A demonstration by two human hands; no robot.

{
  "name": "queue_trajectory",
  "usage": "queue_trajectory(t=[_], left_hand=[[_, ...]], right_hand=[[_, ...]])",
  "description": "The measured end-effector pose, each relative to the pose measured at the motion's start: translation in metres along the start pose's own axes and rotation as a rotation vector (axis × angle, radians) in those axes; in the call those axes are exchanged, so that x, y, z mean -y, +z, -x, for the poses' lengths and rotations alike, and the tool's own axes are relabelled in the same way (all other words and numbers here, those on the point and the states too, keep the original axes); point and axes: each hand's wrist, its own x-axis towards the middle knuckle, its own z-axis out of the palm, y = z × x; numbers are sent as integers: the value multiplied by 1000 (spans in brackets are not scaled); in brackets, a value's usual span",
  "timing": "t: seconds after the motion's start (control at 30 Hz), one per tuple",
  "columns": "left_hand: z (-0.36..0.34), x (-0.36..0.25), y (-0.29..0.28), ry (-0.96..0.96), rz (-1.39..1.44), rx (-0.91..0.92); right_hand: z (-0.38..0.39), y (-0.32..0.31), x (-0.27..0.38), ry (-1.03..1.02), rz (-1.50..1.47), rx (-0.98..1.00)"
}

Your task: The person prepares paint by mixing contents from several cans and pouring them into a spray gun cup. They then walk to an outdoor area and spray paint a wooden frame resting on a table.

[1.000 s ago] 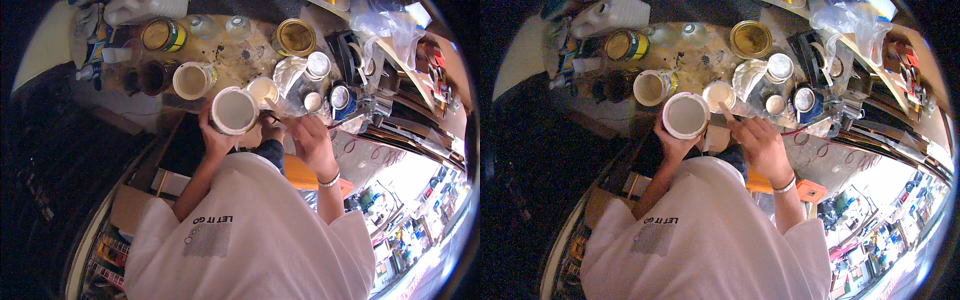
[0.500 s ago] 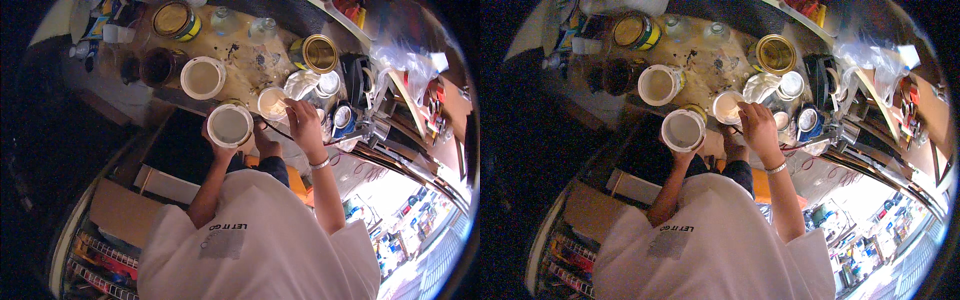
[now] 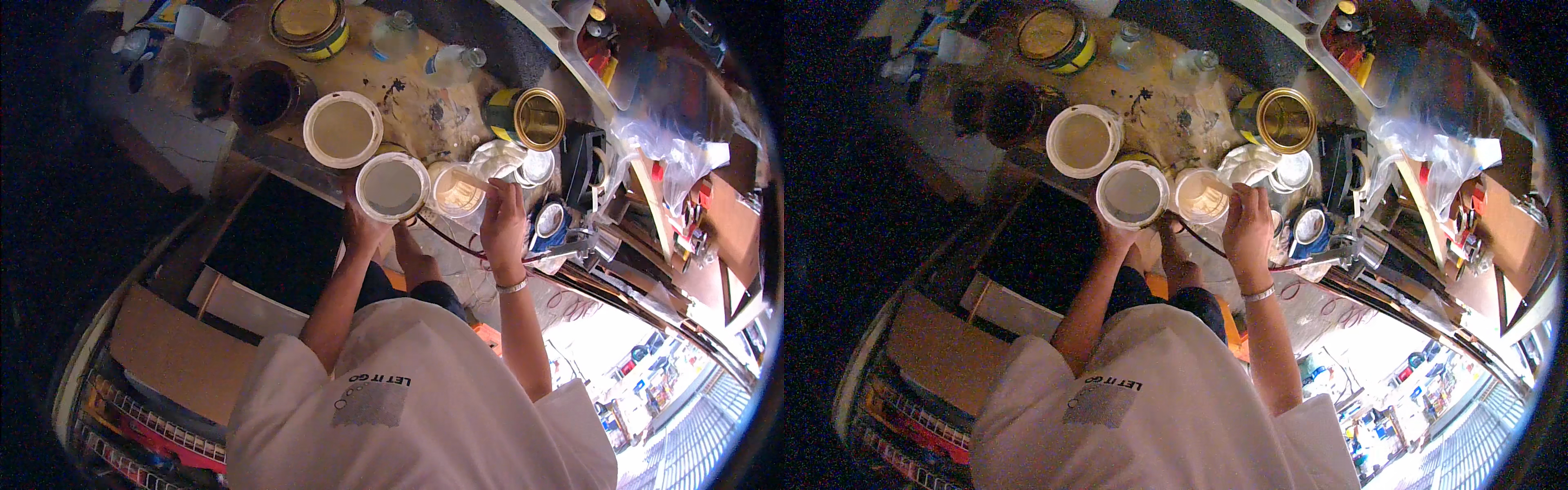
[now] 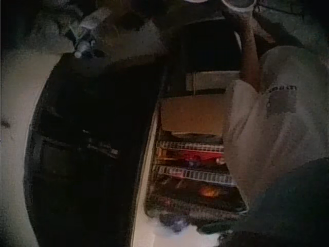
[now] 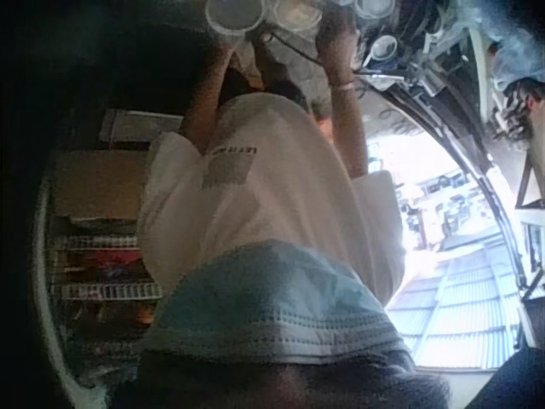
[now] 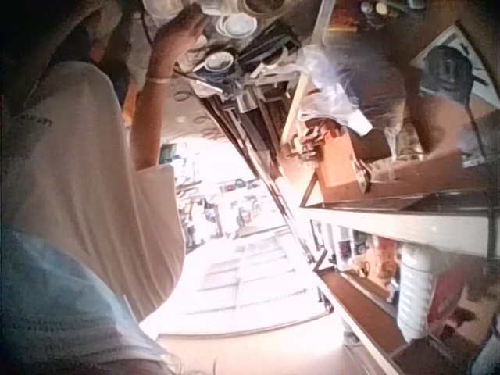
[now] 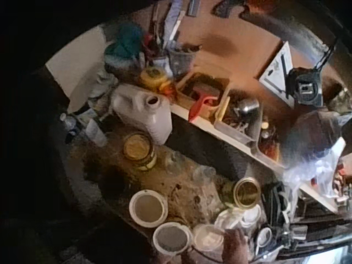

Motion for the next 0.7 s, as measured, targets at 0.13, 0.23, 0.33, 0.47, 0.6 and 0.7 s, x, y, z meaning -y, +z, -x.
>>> queue_trajectory(t=[0.13, 0.23, 0.33, 0.47, 0.6, 0.7], left_hand=[[-6, -26, -3, -52, 43, -15], [-11, -40, -9, -108, 78, 34], [-12, -57, -14, -74, -16, -22], [-19, -66, -9, -47, 41, -55], [-27, -71, 14, -87, 157, -17], [-25, -54, 53, -35, 103, -179]], right_hand=[[2, 0, -6, -29, 24, -48], [5, -2, -12, -90, 69, -54], [6, -4, -6, -53, 61, -44], [9, -2, -8, -70, 60, -53], [9, -3, -10, -62, 56, -35], [8, -3, -9, -71, 56, -34]])
